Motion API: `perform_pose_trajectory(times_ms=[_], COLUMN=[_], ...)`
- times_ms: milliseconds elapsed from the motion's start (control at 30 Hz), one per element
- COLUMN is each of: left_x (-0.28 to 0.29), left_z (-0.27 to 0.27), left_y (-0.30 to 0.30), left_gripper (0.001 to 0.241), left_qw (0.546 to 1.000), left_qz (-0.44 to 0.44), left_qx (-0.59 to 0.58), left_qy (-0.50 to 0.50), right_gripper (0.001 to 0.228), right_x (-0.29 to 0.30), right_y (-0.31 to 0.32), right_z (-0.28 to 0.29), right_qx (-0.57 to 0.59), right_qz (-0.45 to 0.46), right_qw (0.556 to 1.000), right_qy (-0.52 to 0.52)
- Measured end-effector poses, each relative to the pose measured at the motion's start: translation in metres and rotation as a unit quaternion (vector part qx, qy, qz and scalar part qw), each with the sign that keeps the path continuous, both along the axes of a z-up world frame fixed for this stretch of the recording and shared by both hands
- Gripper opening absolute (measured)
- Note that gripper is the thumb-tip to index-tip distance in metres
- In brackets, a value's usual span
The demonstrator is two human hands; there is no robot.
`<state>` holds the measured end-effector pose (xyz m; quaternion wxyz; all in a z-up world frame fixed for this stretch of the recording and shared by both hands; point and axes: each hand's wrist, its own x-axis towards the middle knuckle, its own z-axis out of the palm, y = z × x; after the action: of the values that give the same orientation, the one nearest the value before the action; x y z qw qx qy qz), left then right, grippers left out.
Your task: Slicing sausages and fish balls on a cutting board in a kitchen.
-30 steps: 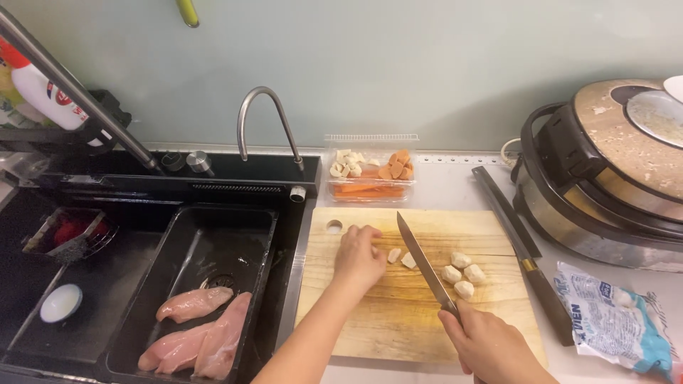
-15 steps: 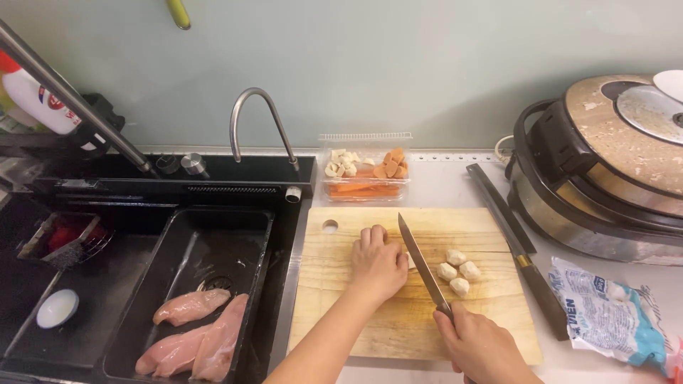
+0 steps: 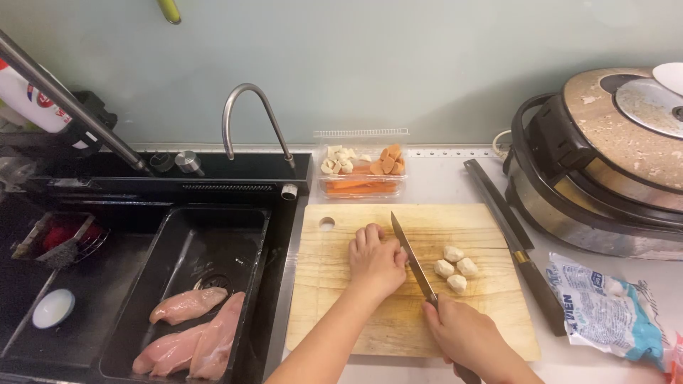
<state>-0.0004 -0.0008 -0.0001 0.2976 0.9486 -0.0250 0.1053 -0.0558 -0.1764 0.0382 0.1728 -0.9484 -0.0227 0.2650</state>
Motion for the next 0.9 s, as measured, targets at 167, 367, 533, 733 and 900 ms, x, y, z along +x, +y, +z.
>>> perform_pose_trajectory(times_ms=[167, 367, 533, 733, 900], left_x=[-0.006, -0.003, 0.003, -0.006, -0.017], left_z=[-0.004, 0.002, -0.002, 0.015, 0.034], left_y=[-0.004, 0.003, 0.006, -0.001, -0.015], left_gripper=[0.014, 0.015, 0.020, 0.043, 0.040], left_qw=[0.998, 0.996, 0.999, 0.998, 0.996], left_qz=[0.018, 0.047, 0.036, -0.040, -0.074], left_qx=[0.014, 0.015, 0.012, 0.005, -0.039], left_qy=[-0.051, -0.074, -0.022, -0.049, 0.019], right_gripper=[0.040, 0.042, 0.039, 0.041, 0.035], right_x=[0.000, -0.007, -0.005, 0.004, 0.013], right_y=[0.008, -0.037, -0.043, -0.021, -0.023], right_z=[0.025, -0.013, 0.020, 0.063, 0.058], right_qx=[0.016, -0.039, -0.030, 0.112, 0.181], right_qz=[-0.006, 0.055, 0.027, -0.100, -0.138], right_qw=[1.000, 0.997, 0.997, 0.984, 0.971], right_qy=[0.026, 0.040, 0.061, 0.094, 0.075])
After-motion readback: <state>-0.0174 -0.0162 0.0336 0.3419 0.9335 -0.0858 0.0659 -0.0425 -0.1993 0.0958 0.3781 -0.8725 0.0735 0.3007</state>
